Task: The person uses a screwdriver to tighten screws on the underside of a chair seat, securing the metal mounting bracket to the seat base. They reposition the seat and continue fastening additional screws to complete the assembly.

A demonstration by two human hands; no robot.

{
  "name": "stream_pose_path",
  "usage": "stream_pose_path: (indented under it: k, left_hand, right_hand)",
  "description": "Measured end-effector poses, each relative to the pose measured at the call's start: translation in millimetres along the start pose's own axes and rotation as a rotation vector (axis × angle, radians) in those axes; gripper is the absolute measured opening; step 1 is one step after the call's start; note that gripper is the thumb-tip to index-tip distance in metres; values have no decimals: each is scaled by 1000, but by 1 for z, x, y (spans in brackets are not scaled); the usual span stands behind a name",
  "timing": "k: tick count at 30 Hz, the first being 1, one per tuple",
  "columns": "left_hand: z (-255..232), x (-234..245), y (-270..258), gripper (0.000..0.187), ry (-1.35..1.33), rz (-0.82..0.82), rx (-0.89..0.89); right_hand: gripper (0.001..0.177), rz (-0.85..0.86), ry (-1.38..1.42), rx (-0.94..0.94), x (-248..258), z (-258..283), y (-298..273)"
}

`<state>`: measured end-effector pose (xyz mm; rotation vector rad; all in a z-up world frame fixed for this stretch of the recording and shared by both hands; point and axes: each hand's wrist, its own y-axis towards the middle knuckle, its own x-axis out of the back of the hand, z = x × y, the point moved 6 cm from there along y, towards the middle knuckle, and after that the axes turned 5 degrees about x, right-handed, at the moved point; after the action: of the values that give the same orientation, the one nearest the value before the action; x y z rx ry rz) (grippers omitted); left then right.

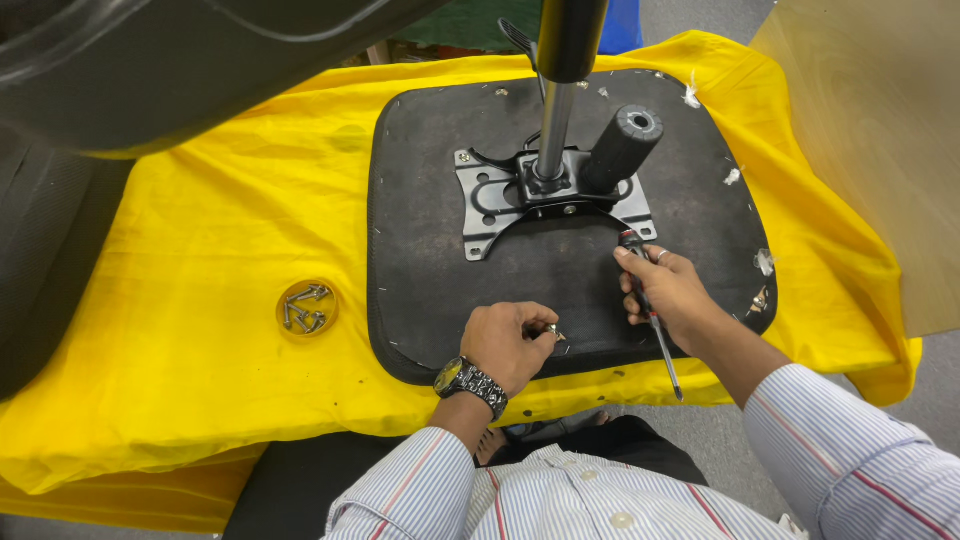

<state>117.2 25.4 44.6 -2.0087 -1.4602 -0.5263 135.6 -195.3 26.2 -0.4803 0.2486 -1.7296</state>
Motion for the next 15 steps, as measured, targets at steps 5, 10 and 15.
stream_pose_path:
  k: [5, 10, 15]
  left_hand:
    - [1, -5, 1, 21, 34, 16, 22]
    - [-1, -6, -3, 20, 52, -51, -56]
    - [2, -9, -3, 20, 30, -49, -30]
  right_hand:
    - [24, -59, -15, 12, -1, 1, -3]
    - [24, -70, -1, 44, -2, 1, -5]
    - [24, -83, -17, 56, -2, 0, -5]
